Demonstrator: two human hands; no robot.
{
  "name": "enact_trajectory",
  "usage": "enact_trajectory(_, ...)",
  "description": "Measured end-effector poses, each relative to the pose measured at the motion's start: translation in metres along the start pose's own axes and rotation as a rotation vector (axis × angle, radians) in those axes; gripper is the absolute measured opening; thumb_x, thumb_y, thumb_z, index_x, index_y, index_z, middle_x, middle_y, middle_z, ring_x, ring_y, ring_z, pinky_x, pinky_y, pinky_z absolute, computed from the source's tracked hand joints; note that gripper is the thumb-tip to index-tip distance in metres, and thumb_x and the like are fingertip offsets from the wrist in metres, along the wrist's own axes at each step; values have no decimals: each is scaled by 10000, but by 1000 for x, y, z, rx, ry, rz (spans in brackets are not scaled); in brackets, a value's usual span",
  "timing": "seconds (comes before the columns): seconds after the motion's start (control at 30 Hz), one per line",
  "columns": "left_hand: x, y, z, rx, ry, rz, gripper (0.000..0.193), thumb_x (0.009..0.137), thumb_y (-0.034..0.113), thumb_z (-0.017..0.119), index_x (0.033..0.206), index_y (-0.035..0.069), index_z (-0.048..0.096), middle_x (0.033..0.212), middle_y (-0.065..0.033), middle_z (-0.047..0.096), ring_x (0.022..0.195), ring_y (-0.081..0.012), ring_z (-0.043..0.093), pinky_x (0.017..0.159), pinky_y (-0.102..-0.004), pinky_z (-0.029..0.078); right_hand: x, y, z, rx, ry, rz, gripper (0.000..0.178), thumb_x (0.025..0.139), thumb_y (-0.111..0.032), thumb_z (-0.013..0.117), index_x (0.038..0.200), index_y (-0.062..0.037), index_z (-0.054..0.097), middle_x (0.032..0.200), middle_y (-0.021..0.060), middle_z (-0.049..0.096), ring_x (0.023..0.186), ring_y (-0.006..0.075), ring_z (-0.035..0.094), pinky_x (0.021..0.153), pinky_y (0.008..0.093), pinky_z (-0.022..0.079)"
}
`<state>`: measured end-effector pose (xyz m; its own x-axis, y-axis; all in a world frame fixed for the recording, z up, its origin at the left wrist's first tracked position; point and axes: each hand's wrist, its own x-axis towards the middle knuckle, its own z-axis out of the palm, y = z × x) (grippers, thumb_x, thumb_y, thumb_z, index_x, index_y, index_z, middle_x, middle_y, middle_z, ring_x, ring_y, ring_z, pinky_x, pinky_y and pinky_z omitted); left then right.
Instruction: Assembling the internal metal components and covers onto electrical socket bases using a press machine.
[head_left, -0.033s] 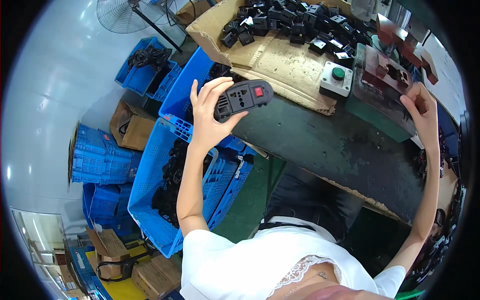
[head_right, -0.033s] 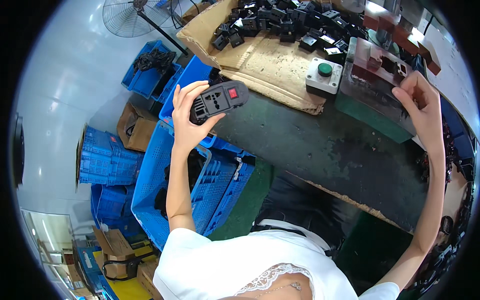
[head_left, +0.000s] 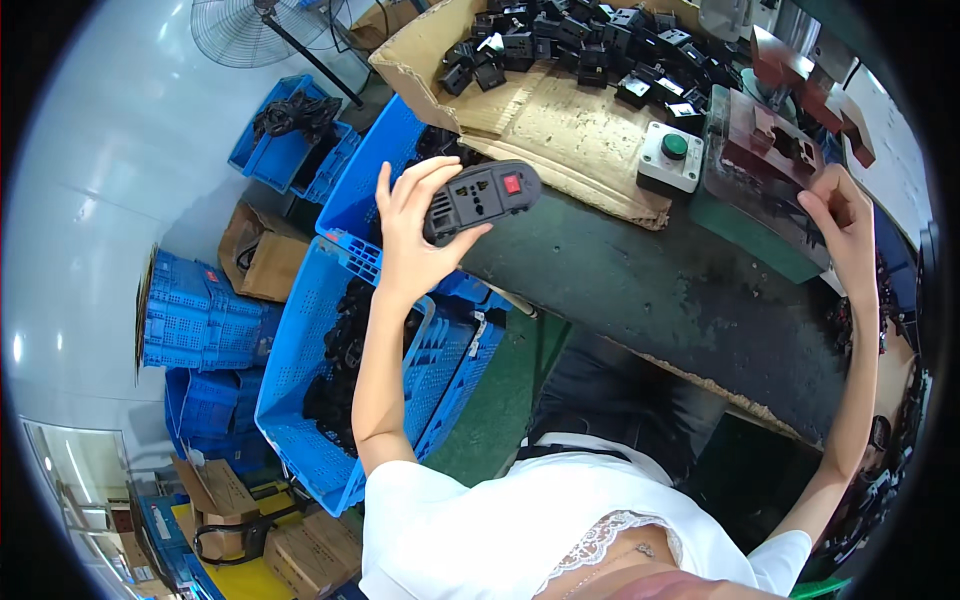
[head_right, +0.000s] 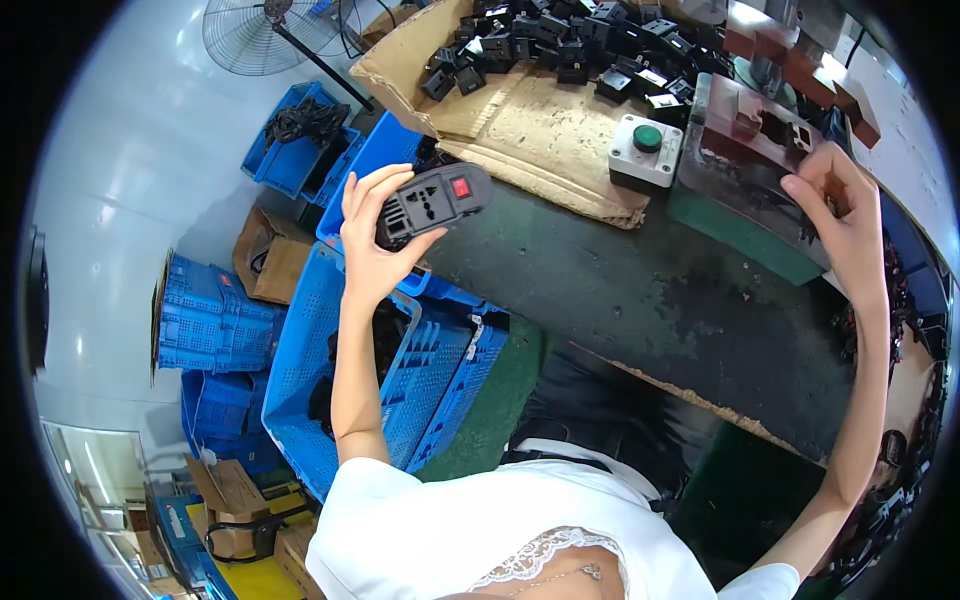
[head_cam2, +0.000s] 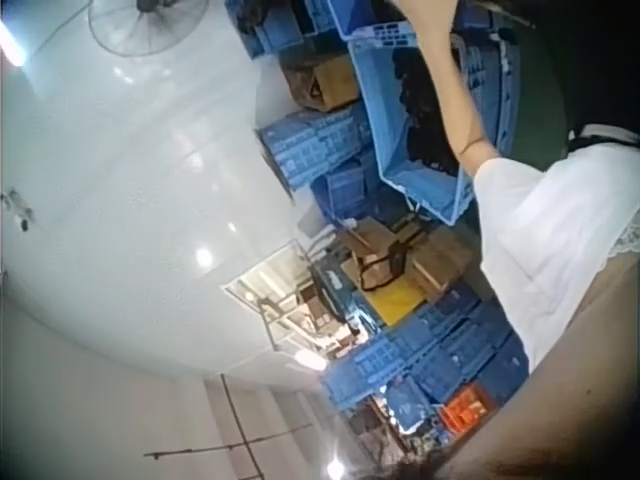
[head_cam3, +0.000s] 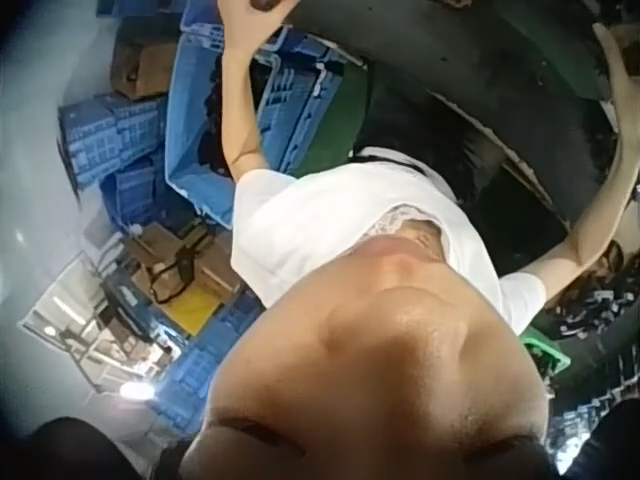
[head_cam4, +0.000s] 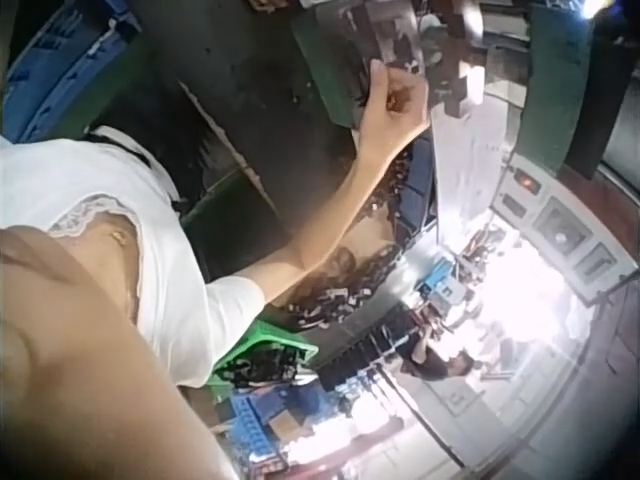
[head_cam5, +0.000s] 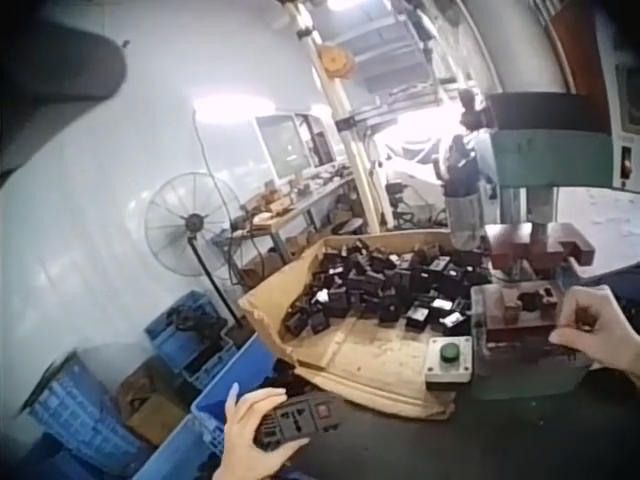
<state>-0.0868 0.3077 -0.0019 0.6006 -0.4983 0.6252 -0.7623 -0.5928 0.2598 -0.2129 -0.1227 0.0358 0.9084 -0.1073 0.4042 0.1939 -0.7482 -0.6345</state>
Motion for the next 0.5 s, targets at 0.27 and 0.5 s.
enact_trajectory(0.27, -10, -40, -9, 115, 0, -157, 555, 609, 246, 801, 1096, 110, 574, 1146, -37, 565, 1108, -244, 514, 1074, -519, 156, 25, -23, 22, -88, 41, -216, 162, 805, -67, 665, 806, -11, 513, 715, -2, 425, 586, 72, 347, 529, 214, 287)
enact_trajectory(0.5, -23, -104, -6, 739, -161, -409, 539, 709, 253, 749, 1186, 96, 551, 1274, -46, 490, 1203, -259, 433, 1044, -589, 210, 44, -8, 40, -549, 259, -640, 157, 767, -118, 684, 827, -25, 573, 777, 71, 519, 663, 249, 538, 580, 328, 457)
